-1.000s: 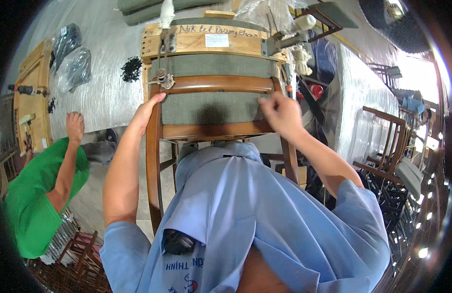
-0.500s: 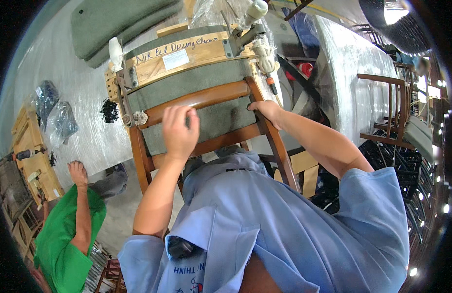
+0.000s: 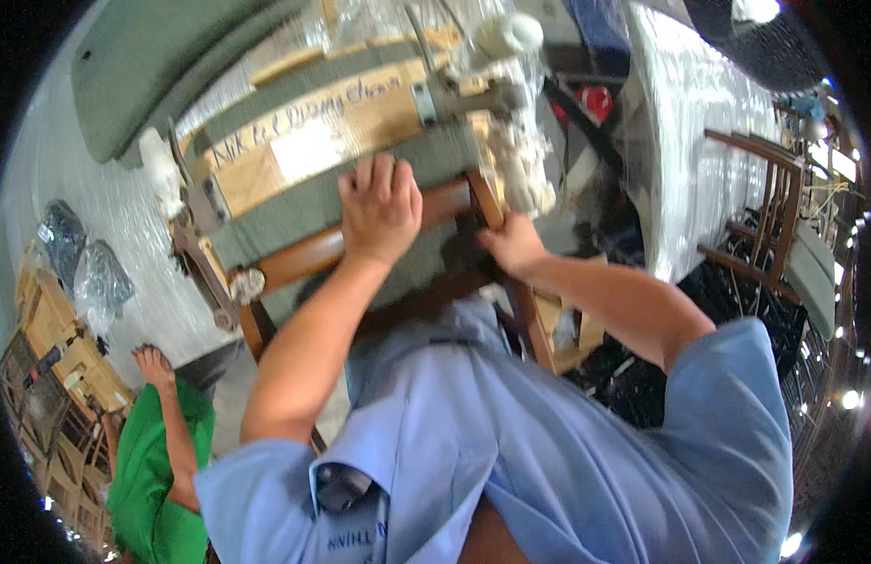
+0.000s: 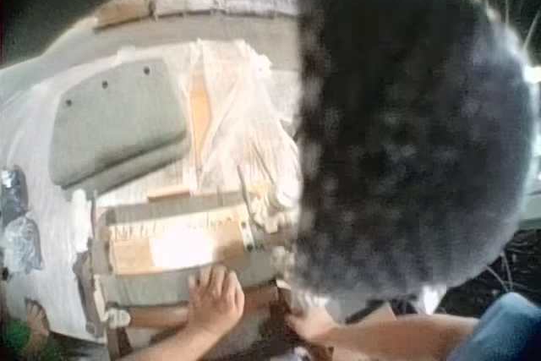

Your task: The person assembles a wooden chair by attaching a cushioned seat to the frame using a hammer and metal fasteners. They repeatedly lift, flip, and position the chair while driving fasteners into the seat base.

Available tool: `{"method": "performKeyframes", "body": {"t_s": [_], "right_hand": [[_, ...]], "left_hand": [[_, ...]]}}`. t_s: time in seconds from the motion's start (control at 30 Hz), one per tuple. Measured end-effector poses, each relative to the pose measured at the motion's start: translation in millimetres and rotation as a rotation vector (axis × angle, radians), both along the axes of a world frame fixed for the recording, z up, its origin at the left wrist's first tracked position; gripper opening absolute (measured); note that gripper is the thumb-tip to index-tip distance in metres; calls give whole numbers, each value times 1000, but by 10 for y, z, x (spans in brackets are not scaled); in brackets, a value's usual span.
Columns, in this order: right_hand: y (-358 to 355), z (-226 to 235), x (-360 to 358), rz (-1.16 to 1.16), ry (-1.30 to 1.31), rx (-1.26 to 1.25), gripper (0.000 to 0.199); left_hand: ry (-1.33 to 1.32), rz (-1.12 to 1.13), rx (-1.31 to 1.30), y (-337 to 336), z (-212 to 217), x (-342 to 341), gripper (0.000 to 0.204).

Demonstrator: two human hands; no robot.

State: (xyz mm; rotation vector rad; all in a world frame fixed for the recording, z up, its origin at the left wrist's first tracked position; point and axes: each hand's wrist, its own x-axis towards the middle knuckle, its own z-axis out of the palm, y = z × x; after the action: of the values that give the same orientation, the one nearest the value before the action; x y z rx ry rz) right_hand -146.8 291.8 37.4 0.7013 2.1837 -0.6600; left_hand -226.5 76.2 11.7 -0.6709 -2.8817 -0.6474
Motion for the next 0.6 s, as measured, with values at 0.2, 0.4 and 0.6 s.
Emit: {"method": "performKeyframes", "body": {"t_s": [0.2,0.4,0.6], "right_hand": [[-77,172,-56,-31,71,-48,46],[54,35,-77,-70,128,-86,47],[26,60,-49,-34,160,-25,44]], "left_hand": [[-21,5,268,-110,30,-100,16],[-229,50,1076,404,866,-790,53],[-353,241,865,1009,1093,-1919,85]]}}
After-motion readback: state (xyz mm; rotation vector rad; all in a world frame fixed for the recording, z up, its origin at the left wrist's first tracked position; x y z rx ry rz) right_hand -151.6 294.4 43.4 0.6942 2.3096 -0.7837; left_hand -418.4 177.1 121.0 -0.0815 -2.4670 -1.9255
